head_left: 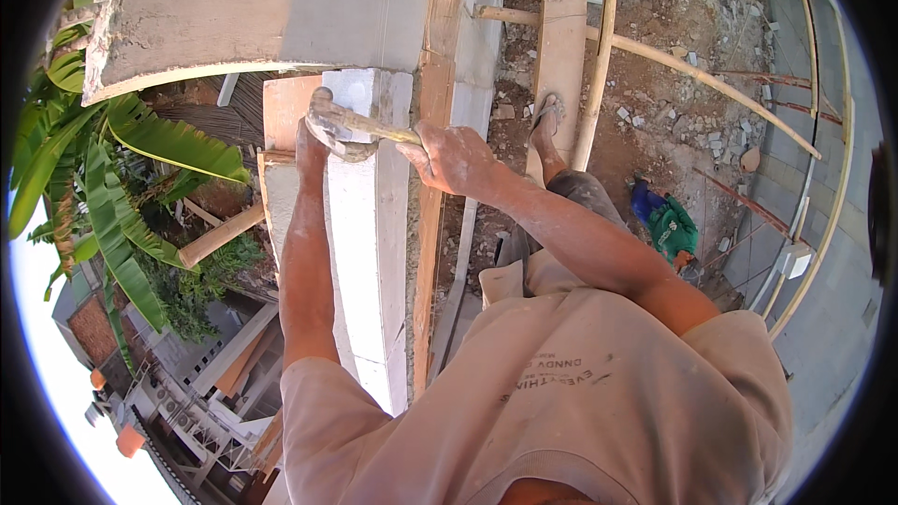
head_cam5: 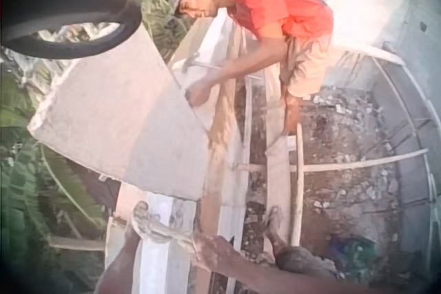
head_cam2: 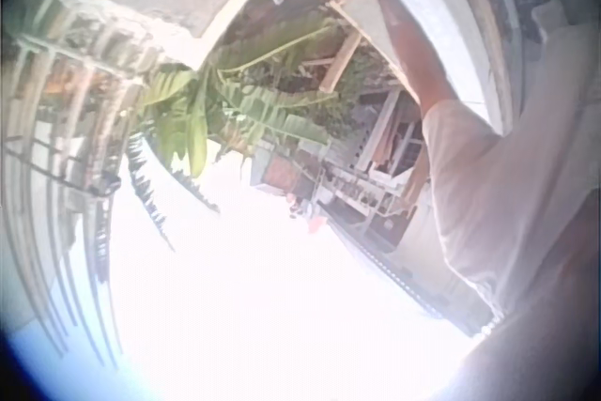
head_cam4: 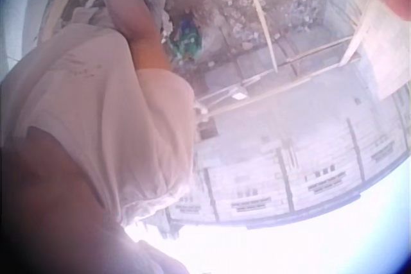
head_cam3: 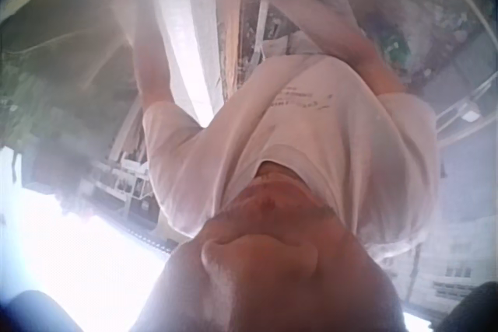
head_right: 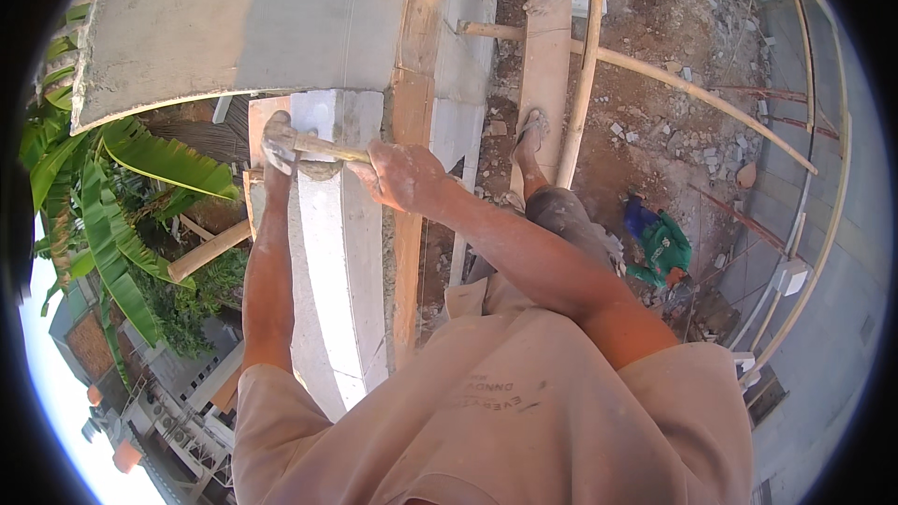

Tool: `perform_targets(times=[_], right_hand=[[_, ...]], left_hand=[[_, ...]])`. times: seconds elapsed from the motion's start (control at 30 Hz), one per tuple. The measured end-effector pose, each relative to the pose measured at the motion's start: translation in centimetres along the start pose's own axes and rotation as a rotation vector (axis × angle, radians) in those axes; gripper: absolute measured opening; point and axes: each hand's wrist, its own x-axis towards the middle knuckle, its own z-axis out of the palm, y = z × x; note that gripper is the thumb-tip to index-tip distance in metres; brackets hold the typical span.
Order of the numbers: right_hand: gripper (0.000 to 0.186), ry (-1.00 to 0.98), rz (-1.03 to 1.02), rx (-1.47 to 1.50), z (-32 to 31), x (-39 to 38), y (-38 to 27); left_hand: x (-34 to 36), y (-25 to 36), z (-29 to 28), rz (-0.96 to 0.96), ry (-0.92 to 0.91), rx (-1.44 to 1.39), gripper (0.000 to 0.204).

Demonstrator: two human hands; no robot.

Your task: The person installs white rectangular tiles onto a curved wall using a hammer and trowel. They apply mortar to the tiles, position them along the wall, and tap them into place. The person also scrapes excess mortar from the joints.

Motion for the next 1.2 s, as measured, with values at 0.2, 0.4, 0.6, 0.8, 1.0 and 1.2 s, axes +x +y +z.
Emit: perform_targets(times=[0.2,0.4,0.6,0.8,1.0,1.2], right_hand=[[0.043,0.011,-0.030,-0.041,0.5,0.6,0.1],[0.048,0.048,0.002,-0.072,0.7,1.5,0.8],[0.057,0.093,0.044,0.125,-0.4,-2.5,2.5],[0.051,-0.033,0.823,1.153,2.0,-3.2,7.0],[0.047,0.124,1.019,1.290,4.0,-3.0,3.4],[0.058,0.181,0.438,0.619,7.2,-4.8,4.1]], left_hand=[[-0.5,3.5,-0.1,-0.312,0.028,0.077,0.057],[0.3,1.9,0.9,-0.197,0.092,0.033,0.057],[-1.2,2.3,0.1,-0.281,0.101,-0.041,0.072],[-1.5,4.5,1.1,-0.191,0.119,0.287,0.088],[-3.4,7.1,2.7,-0.001,0.175,0.620,0.087],[-3.3,6.1,0.5,0.053,0.024,0.339,0.061]])
